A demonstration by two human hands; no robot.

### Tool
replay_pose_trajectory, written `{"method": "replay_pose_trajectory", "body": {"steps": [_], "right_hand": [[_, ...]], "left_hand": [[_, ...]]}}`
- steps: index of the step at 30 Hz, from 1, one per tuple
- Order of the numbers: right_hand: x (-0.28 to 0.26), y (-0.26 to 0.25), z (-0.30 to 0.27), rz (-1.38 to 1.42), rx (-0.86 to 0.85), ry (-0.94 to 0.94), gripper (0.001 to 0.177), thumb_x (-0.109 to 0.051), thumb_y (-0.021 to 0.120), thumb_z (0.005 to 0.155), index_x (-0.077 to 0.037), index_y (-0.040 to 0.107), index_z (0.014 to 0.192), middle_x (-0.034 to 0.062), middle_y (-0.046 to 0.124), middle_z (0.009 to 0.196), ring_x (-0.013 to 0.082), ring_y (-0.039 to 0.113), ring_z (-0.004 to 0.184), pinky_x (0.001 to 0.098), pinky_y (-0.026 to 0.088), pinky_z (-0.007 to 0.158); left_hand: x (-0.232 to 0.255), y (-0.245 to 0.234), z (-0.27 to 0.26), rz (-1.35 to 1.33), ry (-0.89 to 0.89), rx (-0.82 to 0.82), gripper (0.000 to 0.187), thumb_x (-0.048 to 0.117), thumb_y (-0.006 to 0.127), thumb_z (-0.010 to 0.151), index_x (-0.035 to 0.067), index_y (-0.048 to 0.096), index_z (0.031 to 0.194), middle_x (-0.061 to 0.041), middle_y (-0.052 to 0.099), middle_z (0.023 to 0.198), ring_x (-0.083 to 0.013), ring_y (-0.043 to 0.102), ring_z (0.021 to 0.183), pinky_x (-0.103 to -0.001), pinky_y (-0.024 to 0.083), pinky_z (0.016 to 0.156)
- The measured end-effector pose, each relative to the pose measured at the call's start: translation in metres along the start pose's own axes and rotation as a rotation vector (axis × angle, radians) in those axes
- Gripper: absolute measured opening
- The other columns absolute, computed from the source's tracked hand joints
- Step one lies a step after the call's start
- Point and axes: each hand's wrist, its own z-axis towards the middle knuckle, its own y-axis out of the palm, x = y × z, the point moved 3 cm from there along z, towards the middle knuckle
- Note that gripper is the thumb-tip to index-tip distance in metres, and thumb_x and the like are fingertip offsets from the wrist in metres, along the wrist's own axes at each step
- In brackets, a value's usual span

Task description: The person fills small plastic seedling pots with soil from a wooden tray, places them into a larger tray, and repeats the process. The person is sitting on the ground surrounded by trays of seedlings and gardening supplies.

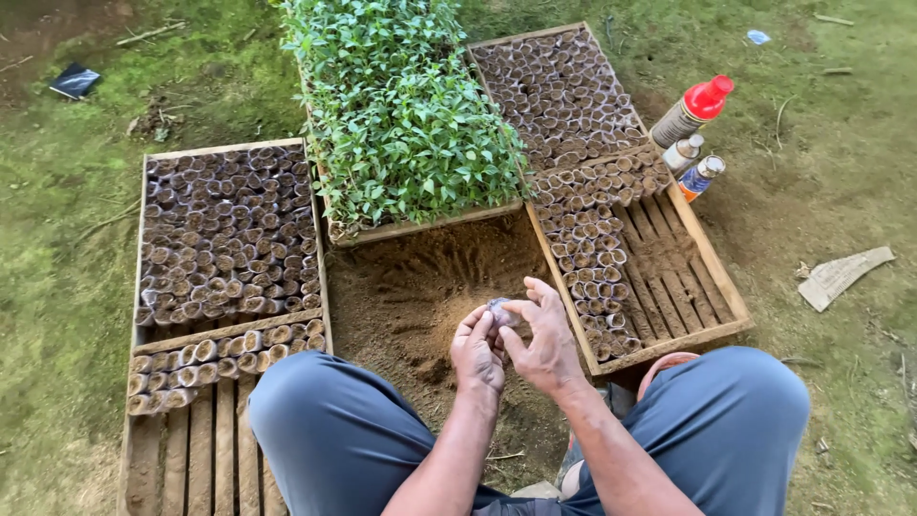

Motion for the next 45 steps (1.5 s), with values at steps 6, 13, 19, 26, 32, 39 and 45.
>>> {"method": "replay_pose_trajectory", "body": {"steps": [6, 13, 19, 26, 32, 39, 45], "right_hand": [[0.007, 0.017, -0.001, 0.096, -0.12, 0.062, 0.017, -0.018, 0.081, 0.082, -0.011, 0.078, 0.097, 0.0148, 0.058, 0.138, 0.0394, 0.059, 0.127, 0.0494, 0.046, 0.108], [0.015, 0.028, 0.003, 0.15, -0.105, 0.108, 0.014, -0.029, 0.079, 0.088, -0.016, 0.078, 0.085, 0.0082, 0.065, 0.129, 0.0332, 0.064, 0.122, 0.0437, 0.05, 0.104], [0.02, 0.031, 0.004, 0.101, -0.257, -0.004, 0.017, -0.022, 0.084, 0.08, -0.017, 0.079, 0.096, 0.0129, 0.062, 0.134, 0.0396, 0.06, 0.124, 0.05, 0.049, 0.104], [0.015, 0.031, 0.008, 0.116, -0.264, 0.025, 0.018, -0.024, 0.085, 0.079, -0.019, 0.08, 0.095, 0.0107, 0.063, 0.134, 0.037, 0.061, 0.122, 0.0486, 0.049, 0.104], [0.033, 0.037, 0.005, 0.052, -0.205, 0.017, 0.007, -0.02, 0.08, 0.083, -0.014, 0.077, 0.084, 0.011, 0.068, 0.126, 0.0355, 0.065, 0.116, 0.0466, 0.05, 0.102], [0.061, 0.057, -0.001, 0.044, -0.048, 0.152, 0.01, -0.02, 0.08, 0.08, -0.012, 0.075, 0.078, 0.0075, 0.071, 0.118, 0.0308, 0.07, 0.107, 0.0407, 0.056, 0.093], [0.026, 0.043, 0.005, 0.12, -0.265, 0.038, 0.015, -0.017, 0.08, 0.082, -0.012, 0.078, 0.095, 0.0154, 0.064, 0.13, 0.0425, 0.066, 0.117, 0.05, 0.056, 0.095]], "left_hand": [[0.006, -0.014, 0.008, 0.02, 0.03, -0.002, 0.022, 0.003, 0.076, 0.087, 0.003, 0.07, 0.108, -0.019, 0.076, 0.087, -0.0213, 0.076, 0.068, -0.022, 0.062, 0.054], [0.014, -0.02, 0.013, 0.039, 0.042, 0.009, 0.022, -0.002, 0.076, 0.082, 0.001, 0.07, 0.103, -0.021, 0.077, 0.083, -0.0187, 0.075, 0.062, -0.023, 0.061, 0.051], [0.032, -0.014, -0.005, 0.048, 0.001, 0.078, 0.017, 0.0, 0.074, 0.078, 0.001, 0.072, 0.095, -0.016, 0.073, 0.074, -0.0141, 0.068, 0.053, -0.019, 0.057, 0.047], [0.027, -0.011, -0.004, 0.048, -0.026, 0.081, 0.014, -0.001, 0.073, 0.077, 0.0, 0.072, 0.091, -0.018, 0.071, 0.071, -0.0147, 0.066, 0.05, -0.02, 0.056, 0.044], [0.011, -0.019, 0.004, 0.06, -0.05, 0.057, 0.018, 0.012, 0.073, 0.084, 0.0, 0.072, 0.096, -0.017, 0.073, 0.079, -0.0187, 0.072, 0.063, -0.024, 0.061, 0.057], [-0.004, -0.018, 0.002, 0.005, -0.008, -0.075, 0.025, 0.02, 0.07, 0.097, 0.001, 0.071, 0.114, -0.02, 0.077, 0.102, -0.0291, 0.077, 0.093, -0.034, 0.065, 0.078], [0.001, -0.021, 0.015, -0.036, 0.045, 0.051, 0.025, 0.025, 0.072, 0.096, 0.002, 0.075, 0.105, -0.019, 0.077, 0.091, -0.0309, 0.078, 0.079, -0.035, 0.066, 0.067]]}}
